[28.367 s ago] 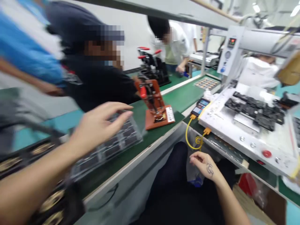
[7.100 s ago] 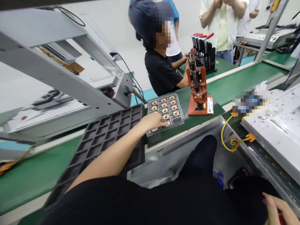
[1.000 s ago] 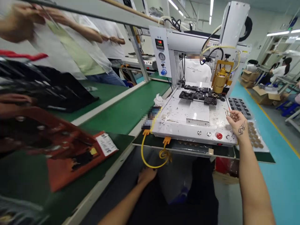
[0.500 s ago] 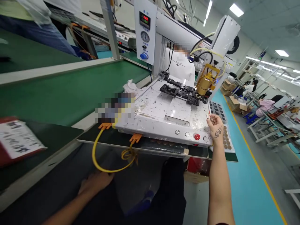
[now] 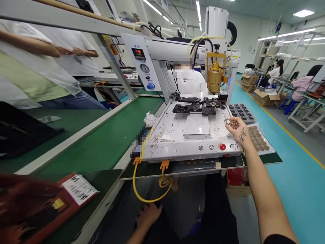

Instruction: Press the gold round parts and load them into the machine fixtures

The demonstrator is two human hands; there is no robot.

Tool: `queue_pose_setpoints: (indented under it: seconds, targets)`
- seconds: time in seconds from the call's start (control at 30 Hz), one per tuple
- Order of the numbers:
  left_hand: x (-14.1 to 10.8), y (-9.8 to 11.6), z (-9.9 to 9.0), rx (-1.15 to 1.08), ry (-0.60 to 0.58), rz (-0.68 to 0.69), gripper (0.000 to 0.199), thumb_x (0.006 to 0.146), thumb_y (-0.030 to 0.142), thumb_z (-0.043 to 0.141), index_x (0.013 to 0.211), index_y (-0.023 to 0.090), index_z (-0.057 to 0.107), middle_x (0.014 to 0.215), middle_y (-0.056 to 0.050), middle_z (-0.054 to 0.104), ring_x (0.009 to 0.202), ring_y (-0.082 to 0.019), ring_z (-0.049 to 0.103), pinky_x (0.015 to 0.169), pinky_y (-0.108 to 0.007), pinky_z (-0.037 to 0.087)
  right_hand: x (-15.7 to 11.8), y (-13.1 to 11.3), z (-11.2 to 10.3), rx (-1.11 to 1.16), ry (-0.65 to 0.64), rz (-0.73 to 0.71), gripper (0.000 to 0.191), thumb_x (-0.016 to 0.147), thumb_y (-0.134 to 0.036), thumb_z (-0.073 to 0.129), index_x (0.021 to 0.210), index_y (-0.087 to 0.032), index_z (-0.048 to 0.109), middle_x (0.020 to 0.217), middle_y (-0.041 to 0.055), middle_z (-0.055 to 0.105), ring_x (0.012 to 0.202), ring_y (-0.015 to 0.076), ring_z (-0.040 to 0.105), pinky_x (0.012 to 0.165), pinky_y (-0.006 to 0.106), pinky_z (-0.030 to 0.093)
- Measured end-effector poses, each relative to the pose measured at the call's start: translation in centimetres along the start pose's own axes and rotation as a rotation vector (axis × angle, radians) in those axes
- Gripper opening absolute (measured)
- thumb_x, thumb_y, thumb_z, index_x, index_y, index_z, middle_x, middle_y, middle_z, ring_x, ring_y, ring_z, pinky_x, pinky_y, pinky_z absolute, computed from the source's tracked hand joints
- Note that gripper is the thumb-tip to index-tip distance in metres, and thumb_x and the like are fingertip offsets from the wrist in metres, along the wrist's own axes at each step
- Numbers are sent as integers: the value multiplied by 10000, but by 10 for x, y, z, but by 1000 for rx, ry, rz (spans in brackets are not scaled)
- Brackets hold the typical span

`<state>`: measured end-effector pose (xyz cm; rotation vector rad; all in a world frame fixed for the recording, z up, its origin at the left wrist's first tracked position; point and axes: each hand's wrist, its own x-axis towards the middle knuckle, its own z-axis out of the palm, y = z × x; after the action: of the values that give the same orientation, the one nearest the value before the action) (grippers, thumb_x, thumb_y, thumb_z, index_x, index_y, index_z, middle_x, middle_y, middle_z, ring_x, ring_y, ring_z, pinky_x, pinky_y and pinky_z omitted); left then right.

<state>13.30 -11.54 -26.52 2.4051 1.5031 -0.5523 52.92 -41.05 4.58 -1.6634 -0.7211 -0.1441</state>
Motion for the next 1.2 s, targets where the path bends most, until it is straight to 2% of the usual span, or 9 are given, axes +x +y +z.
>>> queue_pose_setpoints:
  seconds: [0.1,0.2,0.37,0.47,0.6,0.67,0.8,1.03,1.2]
  targets:
    - [-22,12,-6,-2,-126,90,725,916,498,634,1470,31,643,1633,-382,499,1510,-561,515,1183,-684,422,0,2,1,16,3,1,501,817,-538,900,1158,-224,709,958,55,716,802,207,632,727,373,583]
    - [-54,30,-40,-79,-323,351,594,825,557,791,1335,252,792,1517,-162,707,1468,-440,612,1211,-544,479,1,5,3,34,4,1,503,813,-551,896,1154,-232,708,944,47,708,783,207,624,711,371,566]
    - [-134,82,-204,-287,-910,1313,486,903,629,785,1376,518,759,1381,73,784,1320,-290,723,1169,-428,533,1,4,7,46,9,-9,525,790,-593,885,1130,-242,694,917,44,702,770,213,621,697,373,557]
    - [-164,131,-315,-441,-691,1472,391,946,573,763,1278,376,827,1293,-7,810,1173,-275,756,1056,-417,599,2,2,9,47,18,-16,536,774,-598,889,1118,-241,685,907,45,703,759,211,616,693,377,559]
    - [-146,224,-400,-485,1,1464,329,995,416,696,1205,194,816,1223,-102,825,1097,-254,753,1024,-415,589,5,-5,10,53,44,-31,552,759,-602,898,1109,-240,673,904,48,711,747,215,620,703,398,581]
    - [-123,272,-418,-413,256,1322,308,1022,342,641,1220,167,799,1201,-106,819,1082,-242,748,1005,-395,582,5,-12,7,58,54,-39,538,774,-592,894,1118,-242,675,911,50,713,745,218,622,707,405,587]
    - [-83,337,-427,-300,297,1218,365,955,365,749,1180,82,797,1152,-169,809,1046,-279,735,986,-407,568,-10,-35,-10,45,82,-71,484,817,-549,885,1154,-255,699,946,64,718,762,233,627,699,413,580]
    - [-45,374,-429,-93,225,1156,473,793,547,903,943,106,824,923,-114,805,855,-236,721,873,-327,557,-50,-68,-47,-49,111,-113,427,850,-528,887,1172,-298,728,910,51,706,735,228,618,607,378,535]
    - [-41,402,-439,5,239,1167,388,651,453,976,757,129,790,825,-71,775,879,-230,708,913,-325,544,-24,-67,-46,-84,55,-97,456,846,-547,888,1172,-274,723,881,42,691,711,212,599,610,368,532]
